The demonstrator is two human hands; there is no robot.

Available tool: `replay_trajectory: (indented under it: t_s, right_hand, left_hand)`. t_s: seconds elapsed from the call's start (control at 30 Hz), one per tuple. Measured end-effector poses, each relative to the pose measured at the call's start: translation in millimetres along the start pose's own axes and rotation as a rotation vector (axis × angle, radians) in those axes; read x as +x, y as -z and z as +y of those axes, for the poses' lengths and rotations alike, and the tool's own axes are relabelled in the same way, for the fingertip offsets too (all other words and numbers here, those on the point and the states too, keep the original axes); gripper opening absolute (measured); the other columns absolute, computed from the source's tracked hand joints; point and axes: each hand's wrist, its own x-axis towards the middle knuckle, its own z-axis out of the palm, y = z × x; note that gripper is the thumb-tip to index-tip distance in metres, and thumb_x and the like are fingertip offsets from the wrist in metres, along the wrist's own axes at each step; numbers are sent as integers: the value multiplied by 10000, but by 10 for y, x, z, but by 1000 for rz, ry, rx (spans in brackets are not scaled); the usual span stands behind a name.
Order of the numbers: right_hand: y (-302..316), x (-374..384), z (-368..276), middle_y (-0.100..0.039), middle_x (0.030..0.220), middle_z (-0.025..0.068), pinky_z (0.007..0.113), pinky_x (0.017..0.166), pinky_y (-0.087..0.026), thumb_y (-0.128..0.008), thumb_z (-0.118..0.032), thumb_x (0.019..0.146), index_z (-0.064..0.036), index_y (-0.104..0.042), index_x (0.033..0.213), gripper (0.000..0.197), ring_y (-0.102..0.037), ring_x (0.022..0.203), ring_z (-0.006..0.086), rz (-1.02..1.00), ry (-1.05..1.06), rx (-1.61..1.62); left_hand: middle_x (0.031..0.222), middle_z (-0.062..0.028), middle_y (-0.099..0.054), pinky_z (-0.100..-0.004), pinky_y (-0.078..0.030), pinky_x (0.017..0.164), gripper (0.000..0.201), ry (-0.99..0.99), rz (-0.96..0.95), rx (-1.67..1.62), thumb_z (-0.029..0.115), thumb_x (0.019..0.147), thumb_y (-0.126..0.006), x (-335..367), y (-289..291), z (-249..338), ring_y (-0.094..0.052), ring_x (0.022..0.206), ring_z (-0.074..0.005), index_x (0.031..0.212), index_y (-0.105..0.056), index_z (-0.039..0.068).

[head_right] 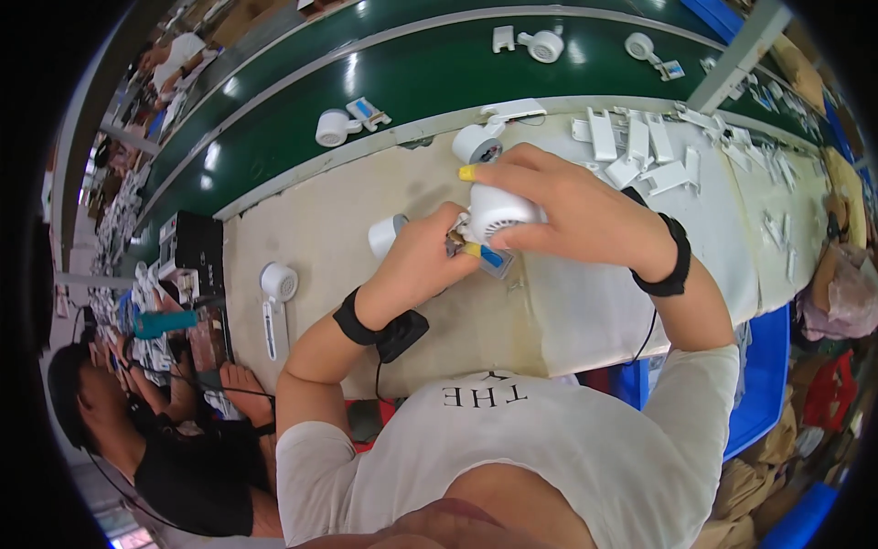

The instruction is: The person picks up a fan head and a handle, fits them together, and presses the casing closed by hand. After repeating this assembly several times, the person reaches into a blue bin to gather more handles and places them on the workspace.

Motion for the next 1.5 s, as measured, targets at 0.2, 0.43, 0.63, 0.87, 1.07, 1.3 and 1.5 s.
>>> replay_trajectory:
  t_s: [0.2, 0.43, 0.63, 0.87, 1.07, 1.3, 1.5]
  right_hand:
    - [-148, -25, 275, -486, 1112, 140, 346, 832, -421, -666, -217, 767, -77, -476, 1226, 517, -504, 997, 285, 41, 183, 53]
    - [-201, -112, 354, -499, 1121, 128, 343, 834, -428, -658, -227, 774, -91, -497, 1210, 485, -512, 1001, 265, 77, 13, 309]
    - [-206, -119, 447, -570, 1042, 127, 301, 819, -429, -607, -235, 805, -60, -521, 1187, 429, -555, 920, 225, 213, -178, 342]
    - [216, -746, 1361, -594, 1027, 136, 325, 845, -433, -519, 27, 747, -30, -532, 1136, 394, -555, 963, 294, 436, -363, -306]
    - [213, -1340, 1927, -558, 1064, 128, 393, 873, -415, -497, 72, 642, -47, -557, 1039, 418, -507, 1017, 324, 333, -408, -714]
    - [128, -1039, 1498, -547, 871, 65, 309, 711, -443, -564, -32, 716, -26, -540, 1021, 306, -538, 817, 218, 737, -510, -323]
    - [-51, -172, 476, -557, 876, 28, 240, 706, -431, -660, -291, 739, -43, -452, 1216, 577, -532, 799, 131, 428, -454, 713]
  left_hand:
    - [770, -199, -598, -358, -462, 605, 356, 83, -101, 111, 175, 718, -616, -84, -39, -2, -594, 689, -329, 1002, -502, -5]
    - [797, -69, -591, -249, -432, 590, 208, 188, -105, -339, 104, 788, -572, -84, -205, -124, -527, 651, -113, 957, -517, -5]
    - [823, -97, -608, -246, -476, 562, 209, 337, -222, -908, 173, 875, -507, 105, -256, -84, -588, 634, -136, 997, -523, 4]
    - [949, -157, -617, -315, -516, 718, 257, 243, -38, -1226, 183, 890, -476, 105, -173, -170, -621, 805, -199, 1053, -521, -11]
    - [1014, -141, -612, -307, -505, 747, 298, 182, -44, -1220, 199, 891, -503, 99, -59, -282, -607, 889, -194, 1114, -515, 2]
    - [1000, -128, -605, -297, -501, 748, 297, 126, 107, -953, 211, 900, -495, 182, -47, -218, -611, 899, -196, 1119, -498, 10]
    - [935, -77, -541, -278, -484, 522, 246, 263, -178, -867, 156, 881, -471, 188, -88, -105, -604, 704, -159, 1089, -433, 30]
